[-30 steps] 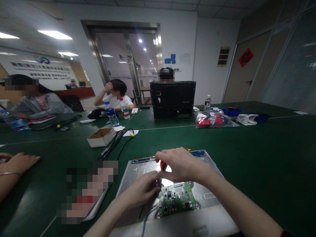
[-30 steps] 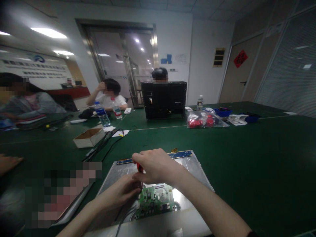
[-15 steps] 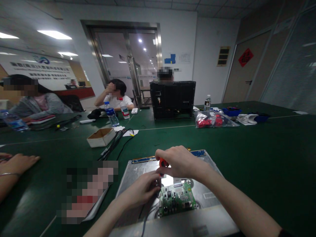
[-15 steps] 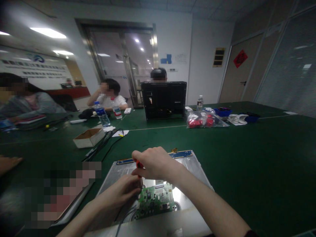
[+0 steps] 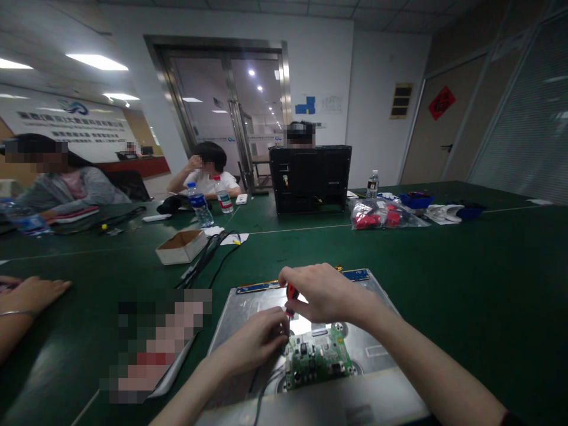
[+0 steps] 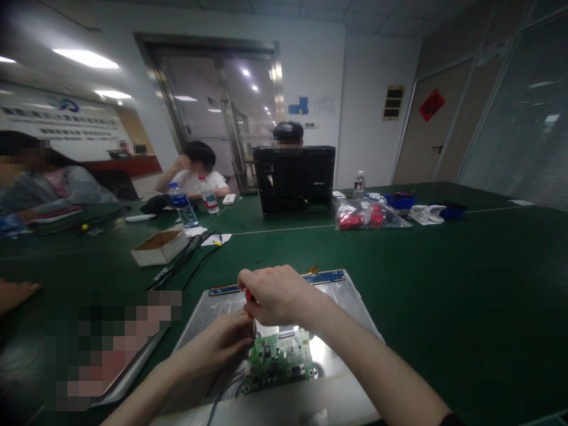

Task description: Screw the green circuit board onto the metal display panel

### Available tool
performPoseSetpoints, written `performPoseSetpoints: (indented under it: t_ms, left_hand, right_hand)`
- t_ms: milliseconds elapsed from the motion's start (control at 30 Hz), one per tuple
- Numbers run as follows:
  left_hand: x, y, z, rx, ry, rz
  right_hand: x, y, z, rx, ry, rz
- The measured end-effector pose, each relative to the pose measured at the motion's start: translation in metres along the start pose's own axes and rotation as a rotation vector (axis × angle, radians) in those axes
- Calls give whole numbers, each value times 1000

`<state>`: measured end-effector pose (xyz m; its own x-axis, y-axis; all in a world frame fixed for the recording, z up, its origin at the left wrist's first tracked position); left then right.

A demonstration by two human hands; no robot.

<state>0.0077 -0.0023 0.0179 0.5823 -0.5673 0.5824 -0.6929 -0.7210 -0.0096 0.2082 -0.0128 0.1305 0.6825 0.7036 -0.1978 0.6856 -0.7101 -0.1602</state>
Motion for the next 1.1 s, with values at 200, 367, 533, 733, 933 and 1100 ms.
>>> performPoseSetpoints:
  t_ms: [200, 367, 533, 733, 933, 1100]
  left_hand:
    - [0, 0, 0, -2, 1, 19]
    - [-3, 0, 1, 7, 2, 19]
    - [-5, -1, 3, 10, 6, 31]
    - [-4, 0, 2, 1, 5, 29]
    - [-6, -2, 2, 0, 22, 38]
    - [-9, -2, 4, 1, 26, 37]
  right_hand:
    - [0, 1, 0, 1, 53, -5]
    - [-1, 5, -1, 9, 14, -79]
    - [-2, 2, 3, 10, -18, -48]
    - [0, -1, 4, 57, 92, 4]
    - [0, 3, 3, 50, 3, -83]
    - [-2, 3, 3, 56, -27, -112]
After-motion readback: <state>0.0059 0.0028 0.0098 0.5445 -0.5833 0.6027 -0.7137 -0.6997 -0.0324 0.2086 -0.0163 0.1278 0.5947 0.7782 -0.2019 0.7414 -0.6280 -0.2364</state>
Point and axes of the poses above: each hand's wrist, its own y-axis away from the middle knuckle, its own z-axis out of the palm, x = y × z, the point moved 1 cm from there along -y, towards the middle knuckle
